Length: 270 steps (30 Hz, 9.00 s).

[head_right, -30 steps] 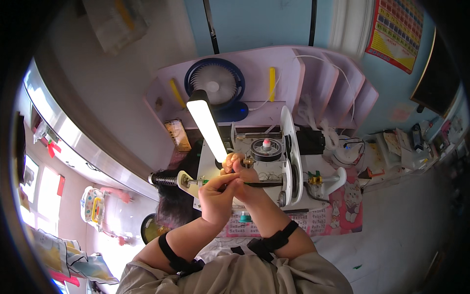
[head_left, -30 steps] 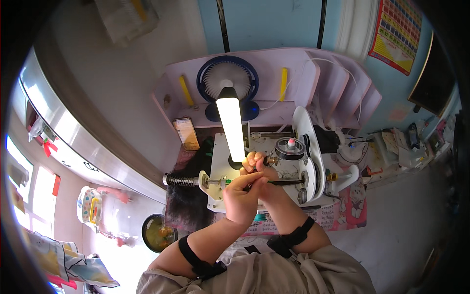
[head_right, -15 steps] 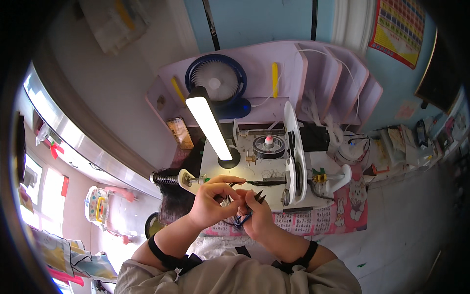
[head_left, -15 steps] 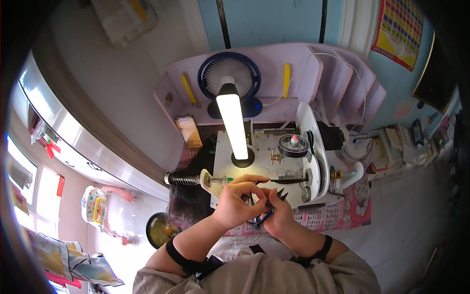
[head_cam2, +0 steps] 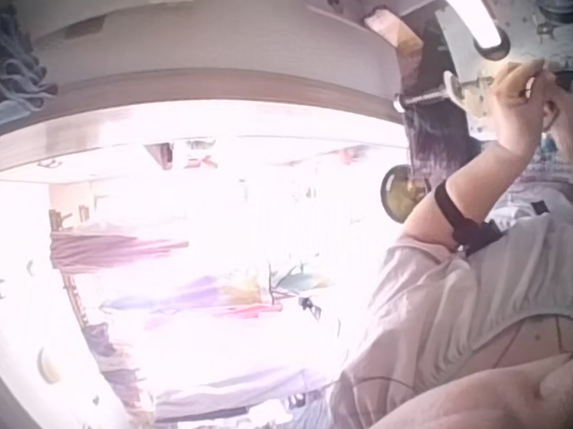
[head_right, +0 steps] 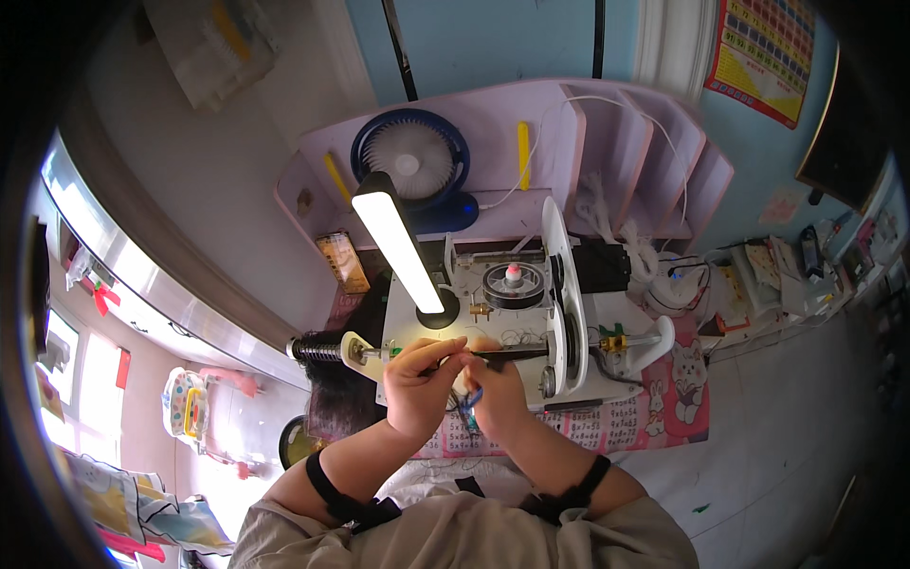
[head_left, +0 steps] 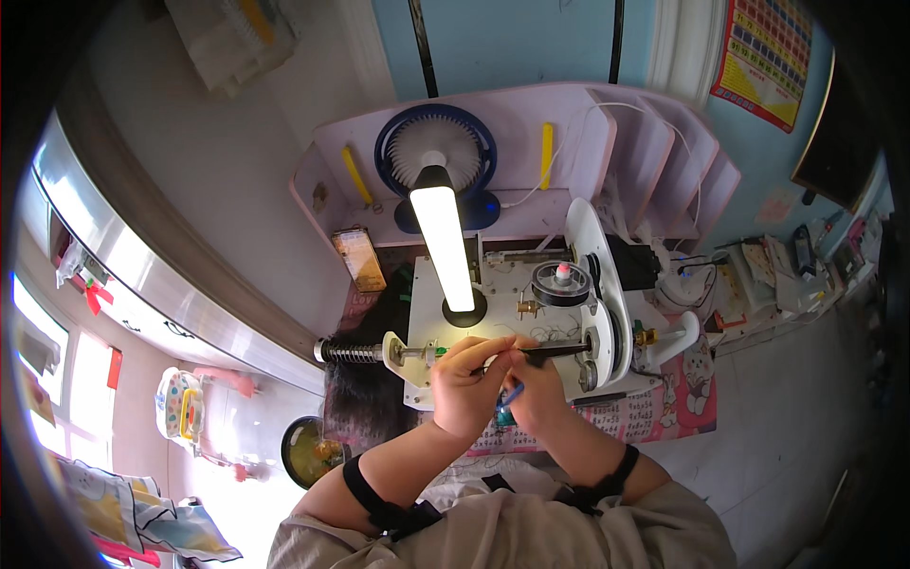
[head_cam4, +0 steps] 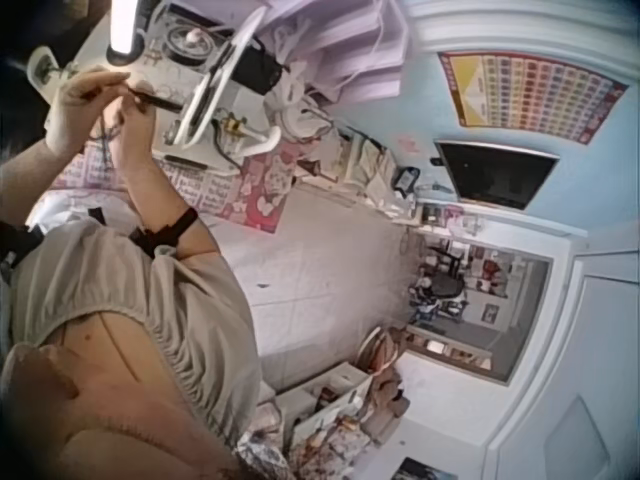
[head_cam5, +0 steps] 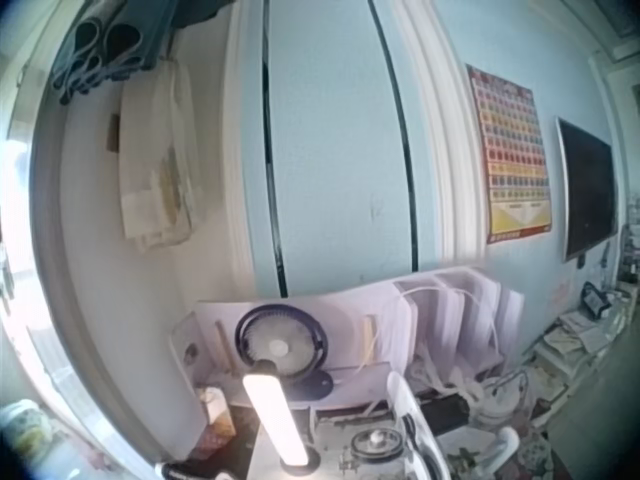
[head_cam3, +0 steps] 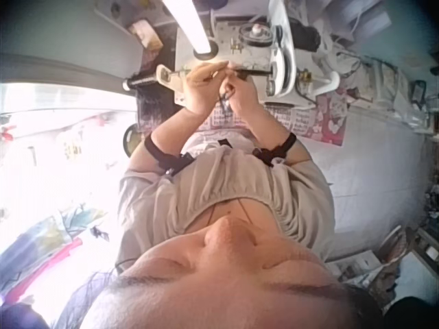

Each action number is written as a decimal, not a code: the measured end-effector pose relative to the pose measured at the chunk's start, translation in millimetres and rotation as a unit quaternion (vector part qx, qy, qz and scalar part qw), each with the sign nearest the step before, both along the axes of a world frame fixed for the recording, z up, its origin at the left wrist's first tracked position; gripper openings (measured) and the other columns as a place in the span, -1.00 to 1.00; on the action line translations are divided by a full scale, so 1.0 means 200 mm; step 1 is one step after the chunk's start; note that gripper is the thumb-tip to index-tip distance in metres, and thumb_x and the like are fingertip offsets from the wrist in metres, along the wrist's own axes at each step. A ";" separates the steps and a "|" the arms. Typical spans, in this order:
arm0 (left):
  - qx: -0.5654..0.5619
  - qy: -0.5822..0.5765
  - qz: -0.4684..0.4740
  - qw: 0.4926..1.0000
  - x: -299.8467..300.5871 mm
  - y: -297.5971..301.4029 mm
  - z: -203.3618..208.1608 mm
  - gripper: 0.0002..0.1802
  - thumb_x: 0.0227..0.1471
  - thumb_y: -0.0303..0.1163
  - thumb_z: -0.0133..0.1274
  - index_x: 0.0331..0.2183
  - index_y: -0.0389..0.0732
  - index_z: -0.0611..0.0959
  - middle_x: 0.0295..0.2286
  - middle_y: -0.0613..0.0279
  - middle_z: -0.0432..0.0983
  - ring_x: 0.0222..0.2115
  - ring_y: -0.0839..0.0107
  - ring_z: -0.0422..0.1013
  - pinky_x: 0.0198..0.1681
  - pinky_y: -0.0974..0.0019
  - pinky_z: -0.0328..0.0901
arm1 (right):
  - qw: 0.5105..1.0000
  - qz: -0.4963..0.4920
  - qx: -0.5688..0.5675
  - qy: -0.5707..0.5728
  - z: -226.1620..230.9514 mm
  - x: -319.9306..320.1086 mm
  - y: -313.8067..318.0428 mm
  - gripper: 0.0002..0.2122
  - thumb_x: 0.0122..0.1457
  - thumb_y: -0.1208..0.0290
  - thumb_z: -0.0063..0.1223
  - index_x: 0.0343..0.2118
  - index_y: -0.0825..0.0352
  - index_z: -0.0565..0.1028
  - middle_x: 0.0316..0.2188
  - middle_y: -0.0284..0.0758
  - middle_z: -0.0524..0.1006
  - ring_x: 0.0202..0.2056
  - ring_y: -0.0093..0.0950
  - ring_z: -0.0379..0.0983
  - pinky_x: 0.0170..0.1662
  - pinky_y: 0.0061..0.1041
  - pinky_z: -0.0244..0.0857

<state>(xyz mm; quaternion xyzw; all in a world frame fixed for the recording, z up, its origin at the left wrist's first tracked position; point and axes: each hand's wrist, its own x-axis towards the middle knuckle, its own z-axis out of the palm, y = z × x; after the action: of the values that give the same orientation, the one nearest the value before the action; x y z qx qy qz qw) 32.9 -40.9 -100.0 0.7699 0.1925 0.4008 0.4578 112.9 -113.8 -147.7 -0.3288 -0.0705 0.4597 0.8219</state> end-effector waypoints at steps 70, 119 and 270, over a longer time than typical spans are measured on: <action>-0.021 -0.024 -0.009 0.999 -0.01 0.00 -0.01 -0.74 -0.14 -0.62 0.19 -0.28 -0.29 0.65 -0.39 0.23 0.55 -0.49 0.64 0.38 -0.46 0.58 0.23 | 0.995 -0.017 -0.037 -0.088 -0.08 -0.03 -0.17 -0.87 0.12 0.43 0.08 -0.36 0.32 0.38 -0.45 -0.34 0.47 -0.46 -0.63 0.33 -0.39 -0.65 0.18; -0.382 -0.083 0.333 0.858 -1.37 0.55 -0.18 -0.77 -0.06 -0.23 0.01 -0.37 -0.15 0.55 -0.20 0.28 0.43 -0.66 0.78 0.14 -0.65 0.56 0.08 | 0.840 0.015 -0.018 -0.543 0.45 0.06 -0.37 -0.93 0.13 0.51 0.07 -0.43 0.36 0.43 -0.55 -0.39 0.46 -0.54 -0.65 0.35 -0.48 -0.66 0.19; -0.139 0.036 -0.027 0.989 -0.03 0.00 0.01 -0.93 0.01 -0.55 0.07 -0.41 -0.36 0.55 -0.38 0.26 0.54 -0.54 0.68 0.35 -0.50 0.59 0.24 | 0.975 0.120 0.185 -0.022 -0.02 0.11 0.15 -0.82 0.15 0.26 0.07 -0.37 0.25 0.39 -0.44 -0.47 0.31 -0.46 -0.65 0.20 -0.34 -0.66 0.17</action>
<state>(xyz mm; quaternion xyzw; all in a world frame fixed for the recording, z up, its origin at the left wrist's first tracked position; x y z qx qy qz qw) 27.5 -40.8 -97.3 0.7176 0.2419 0.3297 0.5638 135.0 -84.8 -152.3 -0.1707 -0.2115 0.5266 0.8055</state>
